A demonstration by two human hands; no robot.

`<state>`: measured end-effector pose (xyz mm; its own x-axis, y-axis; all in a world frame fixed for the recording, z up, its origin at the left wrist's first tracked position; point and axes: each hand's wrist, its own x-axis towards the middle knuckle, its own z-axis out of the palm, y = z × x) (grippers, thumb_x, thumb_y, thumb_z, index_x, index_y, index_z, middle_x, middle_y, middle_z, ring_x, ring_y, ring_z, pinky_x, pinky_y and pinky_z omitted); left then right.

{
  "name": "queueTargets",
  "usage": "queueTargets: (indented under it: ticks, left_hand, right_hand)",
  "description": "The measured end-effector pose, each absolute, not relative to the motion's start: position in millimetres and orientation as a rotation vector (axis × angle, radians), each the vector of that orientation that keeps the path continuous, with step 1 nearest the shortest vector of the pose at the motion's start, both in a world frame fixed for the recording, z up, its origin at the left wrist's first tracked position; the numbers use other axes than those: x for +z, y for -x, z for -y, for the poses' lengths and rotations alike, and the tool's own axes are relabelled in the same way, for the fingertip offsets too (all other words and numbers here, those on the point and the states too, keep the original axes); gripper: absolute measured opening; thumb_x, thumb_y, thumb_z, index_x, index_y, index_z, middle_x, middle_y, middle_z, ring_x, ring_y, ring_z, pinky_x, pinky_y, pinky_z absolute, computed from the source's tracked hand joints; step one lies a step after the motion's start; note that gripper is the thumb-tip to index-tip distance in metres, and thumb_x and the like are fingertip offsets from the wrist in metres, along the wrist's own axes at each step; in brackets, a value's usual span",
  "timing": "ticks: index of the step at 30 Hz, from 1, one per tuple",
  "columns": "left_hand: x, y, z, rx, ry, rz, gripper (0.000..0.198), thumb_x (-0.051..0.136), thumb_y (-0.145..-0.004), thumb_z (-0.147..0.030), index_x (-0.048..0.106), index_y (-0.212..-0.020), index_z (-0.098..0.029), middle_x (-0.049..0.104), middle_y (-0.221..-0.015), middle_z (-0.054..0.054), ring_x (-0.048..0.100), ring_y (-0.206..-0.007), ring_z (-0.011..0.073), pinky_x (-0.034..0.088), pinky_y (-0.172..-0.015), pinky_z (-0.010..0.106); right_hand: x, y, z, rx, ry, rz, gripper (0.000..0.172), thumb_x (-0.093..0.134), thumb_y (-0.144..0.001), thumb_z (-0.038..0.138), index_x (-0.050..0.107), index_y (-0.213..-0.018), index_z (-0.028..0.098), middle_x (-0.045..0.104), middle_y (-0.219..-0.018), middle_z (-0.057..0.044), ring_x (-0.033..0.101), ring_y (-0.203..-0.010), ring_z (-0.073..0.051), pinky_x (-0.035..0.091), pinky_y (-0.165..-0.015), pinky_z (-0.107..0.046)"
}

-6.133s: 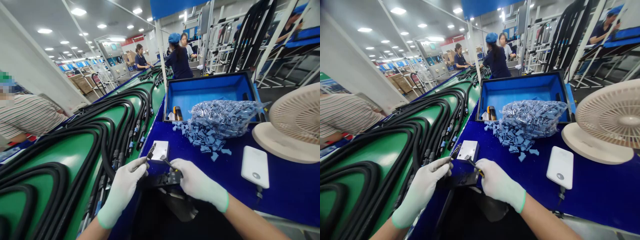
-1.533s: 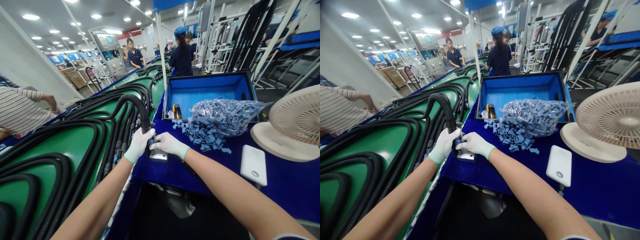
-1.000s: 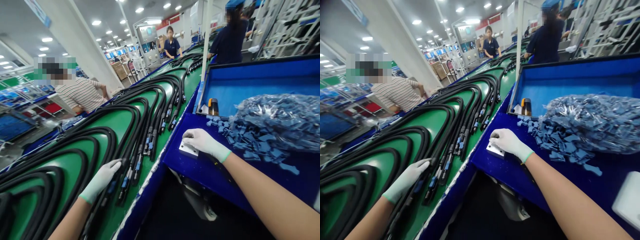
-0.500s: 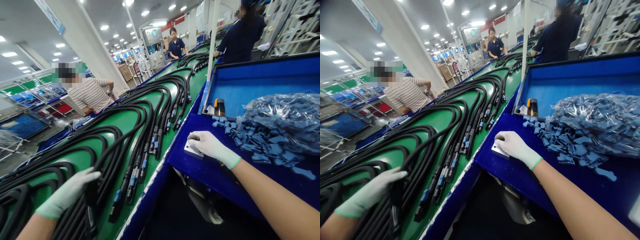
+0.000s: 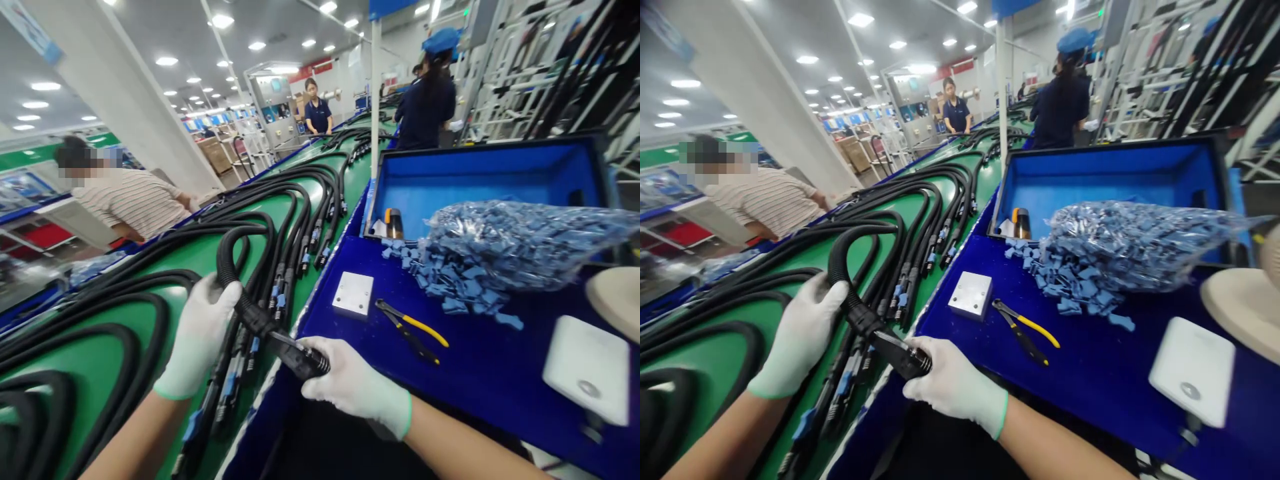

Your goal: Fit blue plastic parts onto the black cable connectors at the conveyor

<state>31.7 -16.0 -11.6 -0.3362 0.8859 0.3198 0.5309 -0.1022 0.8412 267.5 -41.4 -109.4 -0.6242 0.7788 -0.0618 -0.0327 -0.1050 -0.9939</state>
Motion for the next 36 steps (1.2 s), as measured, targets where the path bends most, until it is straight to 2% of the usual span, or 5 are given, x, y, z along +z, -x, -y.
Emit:
queueTargets:
  ticks: [6, 15, 20, 27, 36]
  left_hand:
    - [-60.3, -67.8, 45.1, 0.505, -2.538, -1.076, 0.032, 0.067, -0.087, -0.022, 0.078, -0.111, -0.040, 0.078, -0.101, 0.005, 0.072, -0.094, 0.0277, 0.056, -0.095, 0.047]
    - [-79.9, -122.3, 33.7, 0.620, -1.693, -1.627, 0.035, 0.070, -0.085, -0.049, 0.079, -0.112, -0.030, 0.078, -0.113, 0.004, 0.072, -0.107, 0.0321, 0.055, -0.100, 0.043]
    - [-68.3, -136.8, 15.0, 0.632, -1.598, -1.555, 0.040, 0.061, -0.089, -0.043, 0.075, -0.121, -0.022, 0.079, -0.092, 0.005, 0.074, -0.086, 0.0279, 0.057, -0.086, 0.039]
    - [-47.8, -142.8, 1.8, 0.696, -1.539, -1.482, 0.041, 0.064, -0.087, -0.041, 0.074, -0.118, -0.016, 0.077, -0.084, 0.004, 0.071, -0.076, 0.0237, 0.056, -0.077, 0.034]
    - [-48.9, -142.2, -2.9, 0.594, -1.694, -1.453, 0.035, 0.058, -0.093, -0.040, 0.076, -0.116, -0.022, 0.075, -0.074, 0.001, 0.069, -0.074, 0.0229, 0.051, -0.074, 0.032]
  right_hand:
    - [-79.5, -339.7, 54.8, 1.837, 0.930, 1.826, 0.029, 0.072, -0.073, 0.018, 0.071, -0.101, 0.024, 0.063, -0.074, 0.005, 0.054, -0.058, -0.013, 0.041, -0.053, -0.023]
    - [-116.0, -409.9, 33.2, 0.384, 1.937, 2.177, 0.013, 0.069, -0.079, 0.023, 0.066, -0.089, 0.015, 0.066, -0.101, -0.017, 0.061, -0.094, -0.031, 0.044, -0.077, -0.038]
    - [-132.8, -403.7, 25.7, 0.649, 1.895, 1.955, 0.002, 0.056, -0.083, 0.019, 0.054, -0.082, 0.019, 0.062, -0.075, -0.005, 0.055, -0.064, -0.018, 0.035, -0.060, -0.030]
    - [-93.5, -384.6, 43.7, 1.113, 1.147, 1.863, 0.027, 0.059, -0.080, 0.009, 0.068, -0.101, 0.023, 0.073, -0.106, -0.006, 0.067, -0.094, -0.025, 0.052, -0.086, -0.035]
    - [-70.0, -368.4, 40.1, 1.000, 0.795, 1.952, 0.058, 0.058, -0.091, 0.014, 0.052, -0.147, 0.030, 0.059, -0.145, -0.006, 0.054, -0.135, -0.026, 0.037, -0.120, -0.040]
